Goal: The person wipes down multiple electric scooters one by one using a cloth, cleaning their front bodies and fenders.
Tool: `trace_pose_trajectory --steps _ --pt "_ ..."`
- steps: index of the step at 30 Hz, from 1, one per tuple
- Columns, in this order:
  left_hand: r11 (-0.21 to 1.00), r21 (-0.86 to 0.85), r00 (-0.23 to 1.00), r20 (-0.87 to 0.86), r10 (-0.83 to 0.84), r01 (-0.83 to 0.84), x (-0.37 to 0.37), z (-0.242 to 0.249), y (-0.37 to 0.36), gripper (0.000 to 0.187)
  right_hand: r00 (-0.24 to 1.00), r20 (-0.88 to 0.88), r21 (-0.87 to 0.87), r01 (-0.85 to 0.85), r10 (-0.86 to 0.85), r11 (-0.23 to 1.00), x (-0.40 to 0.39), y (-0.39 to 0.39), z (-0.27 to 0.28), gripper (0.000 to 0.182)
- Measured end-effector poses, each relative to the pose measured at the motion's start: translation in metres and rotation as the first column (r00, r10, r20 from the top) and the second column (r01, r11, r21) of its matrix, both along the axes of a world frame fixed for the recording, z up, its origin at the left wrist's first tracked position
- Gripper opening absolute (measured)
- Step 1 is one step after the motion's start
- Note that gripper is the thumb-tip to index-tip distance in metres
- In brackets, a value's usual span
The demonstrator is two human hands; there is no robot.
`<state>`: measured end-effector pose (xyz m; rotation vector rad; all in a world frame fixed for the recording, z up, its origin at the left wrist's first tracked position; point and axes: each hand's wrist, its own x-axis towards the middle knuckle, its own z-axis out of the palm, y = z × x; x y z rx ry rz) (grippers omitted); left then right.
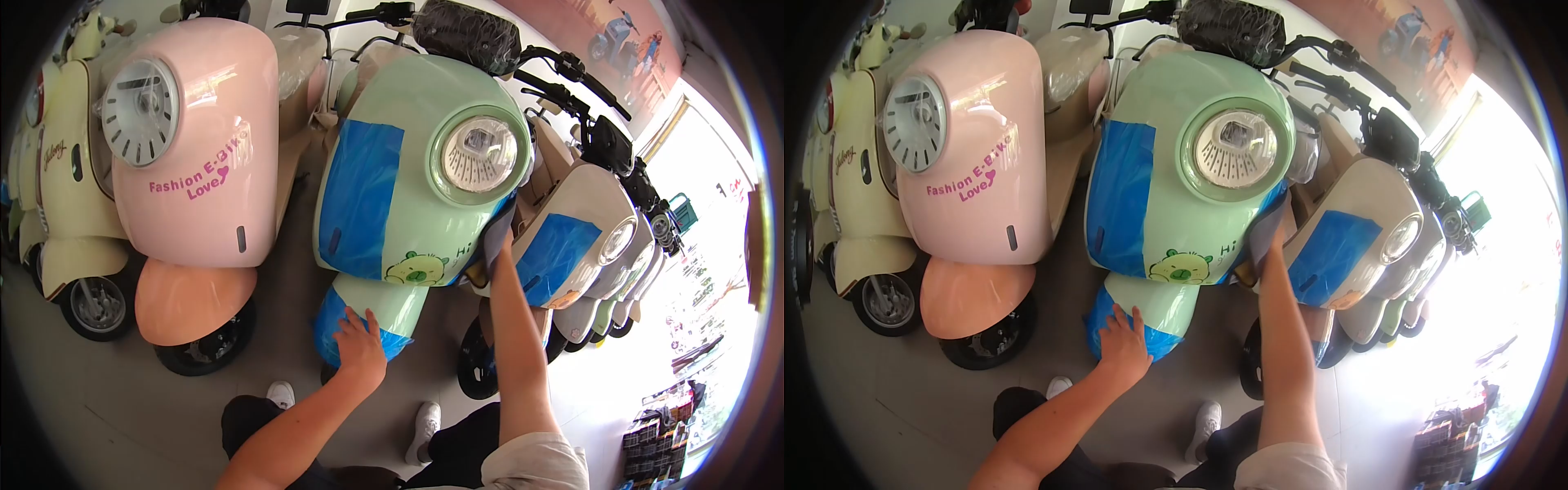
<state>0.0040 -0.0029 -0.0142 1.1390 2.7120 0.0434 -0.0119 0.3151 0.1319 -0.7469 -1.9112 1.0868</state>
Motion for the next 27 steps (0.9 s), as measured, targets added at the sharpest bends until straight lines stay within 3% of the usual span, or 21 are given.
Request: trace_pose_trajectory --steps 3,5,6,9,11,14,15,18,21,23,24,25,27 --pt "1.000 -0.008 1.000 -0.026 0.001 -0.001 0.003 0.001 0.002 0.106 0.994 -0.076 0.096 0.082 -0.075 0.992 -0.001 -0.013 -0.046 0.066" --pt "0.999 0.033 0.998 0.046 0.037 -0.039 0.003 0.010 0.003 0.084 0.963 -0.224 0.073 0.166 -0.146 0.983 -0.002 -0.016 -0.083 0.064" --pt "0.999 0.024 0.998 0.055 0.035 -0.036 0.004 0.011 0.005 0.084 0.945 -0.274 0.068 0.202 -0.176 0.977 -0.001 -0.024 -0.095 0.063" --pt "0.998 -0.032 0.997 0.045 0.064 -0.062 0.006 0.013 0.010 0.084 0.936 -0.246 0.208 0.303 -0.250 0.930 0.002 -0.061 -0.109 0.063" --pt "0.994 -0.095 0.998 0.003 0.059 -0.059 0.007 0.014 0.014 0.084 0.939 -0.219 0.448 0.339 -0.266 0.827 -0.004 -0.096 -0.095 0.069" --pt "0.993 -0.083 0.997 -0.005 0.081 -0.081 0.009 0.006 0.018 0.083 0.972 -0.153 0.766 0.231 -0.179 0.600 -0.011 -0.112 -0.085 0.076" --pt "0.993 -0.089 0.997 0.002 0.081 -0.081 0.011 0.005 0.017 0.083 0.979 -0.167 0.848 0.204 -0.119 0.490 -0.013 -0.116 -0.079 0.070" --pt "0.996 -0.018 0.996 -0.024 0.083 -0.084 0.008 0.007 0.011 0.084 0.998 0.003 0.931 0.022 -0.069 0.365 -0.009 -0.115 -0.074 0.058" --pt "0.995 0.078 0.998 0.010 0.059 -0.059 -0.007 0.023 0.004 0.081 0.998 0.040 0.953 -0.026 -0.039 0.302 0.000 -0.101 -0.072 0.059" --pt "0.950 0.270 0.949 0.309 0.068 -0.156 -0.025 0.051 0.000 0.082 0.998 0.057 0.943 -0.042 -0.038 0.329 0.005 -0.097 -0.086 0.060" --pt "0.863 0.459 0.971 0.197 0.133 -0.211 -0.024 0.047 0.002 0.066 0.999 0.019 0.932 -0.004 -0.037 0.361 0.006 -0.096 -0.096 0.061" --pt "0.863 0.458 0.971 0.198 0.134 -0.213 -0.026 0.039 0.007 0.066 0.999 -0.019 0.918 0.032 -0.037 0.394 0.008 -0.097 -0.104 0.062" --pt "0.534 0.834 0.988 0.085 0.128 -0.140 -0.033 0.028 0.018 0.061 1.000 -0.002 0.909 0.013 -0.028 0.417 0.010 -0.100 -0.113 0.067"
